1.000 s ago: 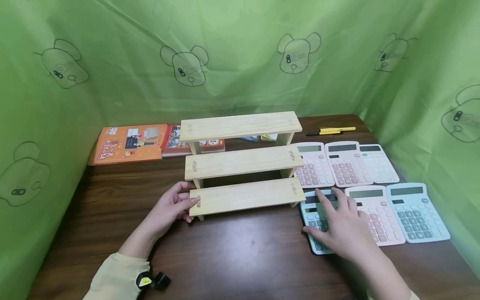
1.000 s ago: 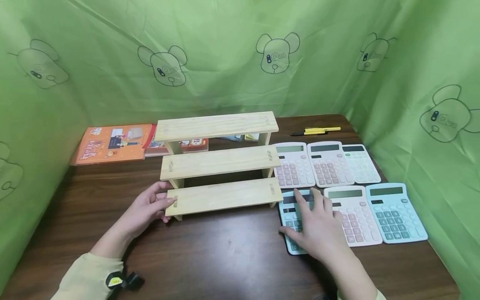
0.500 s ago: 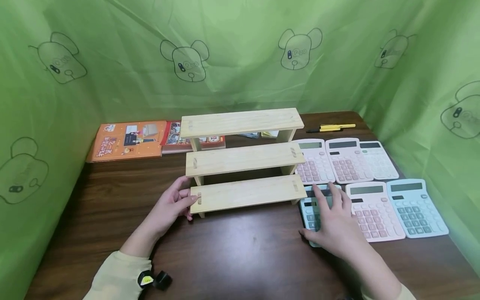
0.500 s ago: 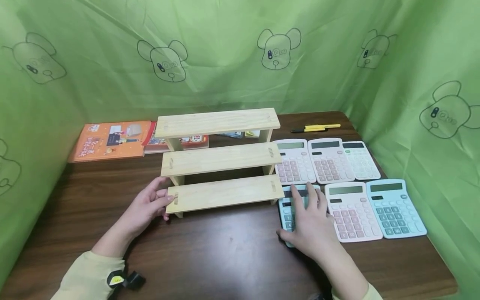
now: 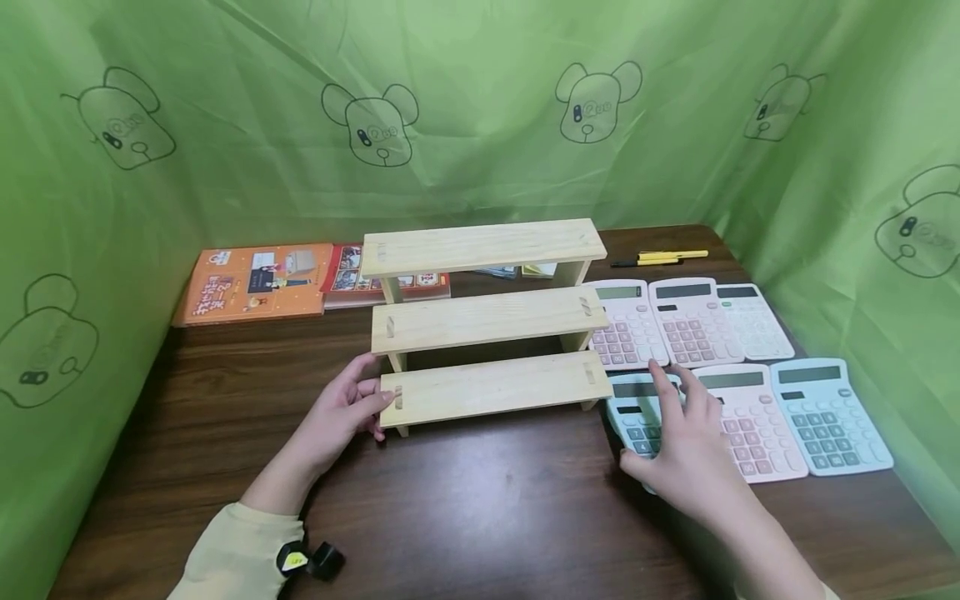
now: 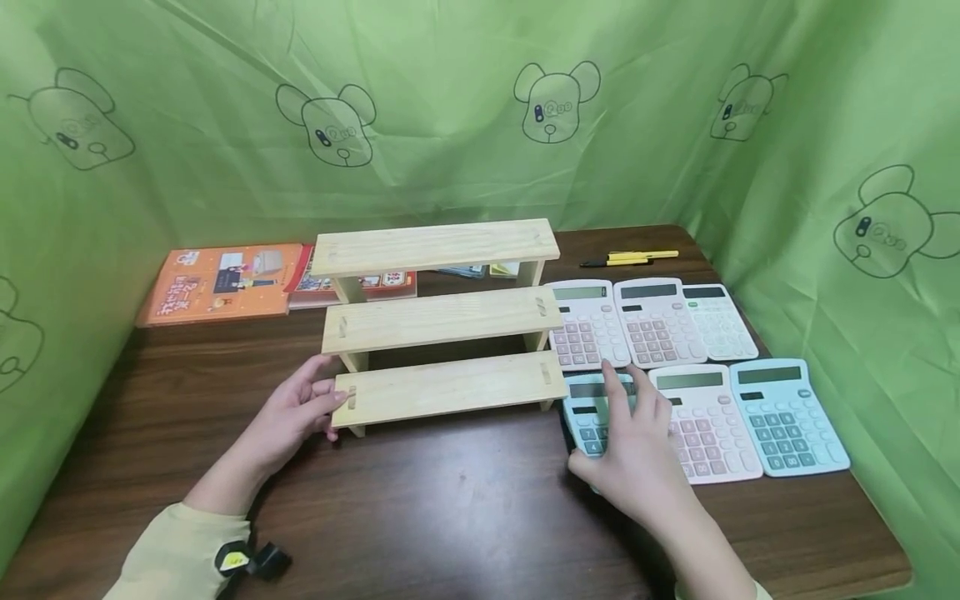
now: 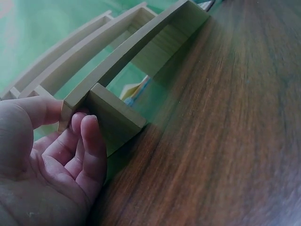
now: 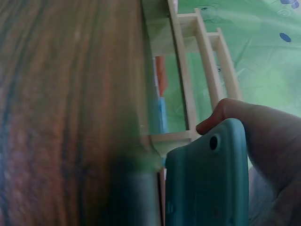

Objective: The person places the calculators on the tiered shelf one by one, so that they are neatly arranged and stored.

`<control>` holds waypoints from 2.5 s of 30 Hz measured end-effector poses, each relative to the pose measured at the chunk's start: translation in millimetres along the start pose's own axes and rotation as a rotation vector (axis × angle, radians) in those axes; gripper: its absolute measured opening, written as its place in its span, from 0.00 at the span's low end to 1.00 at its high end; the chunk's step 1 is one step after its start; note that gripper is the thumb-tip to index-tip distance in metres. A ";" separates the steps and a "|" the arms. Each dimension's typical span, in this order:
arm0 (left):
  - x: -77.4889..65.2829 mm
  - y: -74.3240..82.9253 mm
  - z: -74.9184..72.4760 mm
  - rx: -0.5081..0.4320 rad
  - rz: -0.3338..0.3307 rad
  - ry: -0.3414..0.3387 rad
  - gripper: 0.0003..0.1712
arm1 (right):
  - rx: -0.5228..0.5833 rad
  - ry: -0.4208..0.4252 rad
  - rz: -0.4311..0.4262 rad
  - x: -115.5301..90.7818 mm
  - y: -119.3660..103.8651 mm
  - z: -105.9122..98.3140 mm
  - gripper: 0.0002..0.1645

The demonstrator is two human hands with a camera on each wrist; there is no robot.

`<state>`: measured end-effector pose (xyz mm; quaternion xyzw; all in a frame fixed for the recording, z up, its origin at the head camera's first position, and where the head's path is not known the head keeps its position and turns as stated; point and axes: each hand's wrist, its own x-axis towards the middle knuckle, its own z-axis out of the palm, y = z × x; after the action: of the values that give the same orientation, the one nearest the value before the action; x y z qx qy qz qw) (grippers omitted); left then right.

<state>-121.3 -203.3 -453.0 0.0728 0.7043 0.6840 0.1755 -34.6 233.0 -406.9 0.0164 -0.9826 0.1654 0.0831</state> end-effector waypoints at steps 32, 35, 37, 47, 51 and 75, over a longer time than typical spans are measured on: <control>-0.2 -2.7 3.8 -0.012 0.035 -0.053 0.36 | 0.187 0.246 -0.341 85.8 -90.1 -49.6 0.47; 0.9 -4.9 4.8 -0.007 0.020 -0.066 0.37 | 0.195 0.256 -0.351 99.2 -107.7 -37.2 0.46; 0.6 -5.5 4.8 -0.011 0.019 -0.074 0.37 | 0.186 0.268 -0.358 106.5 -118.4 -30.4 0.44; 0.0 -1.5 -2.5 -0.050 0.036 -0.077 0.36 | 0.135 0.328 -0.356 136.2 -155.5 -23.3 0.41; 0.3 -1.6 -1.7 -0.055 0.036 -0.071 0.36 | 0.121 0.321 -0.352 147.6 -165.9 -19.9 0.40; -27.4 -2.2 -24.6 0.010 0.035 -0.005 0.33 | 0.195 0.011 -0.763 163.1 -171.2 -18.5 0.43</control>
<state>-104.1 -235.9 -451.1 0.0876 0.7061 0.6831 0.1650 -182.3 76.6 -307.0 0.3874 -0.8851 0.2153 0.1418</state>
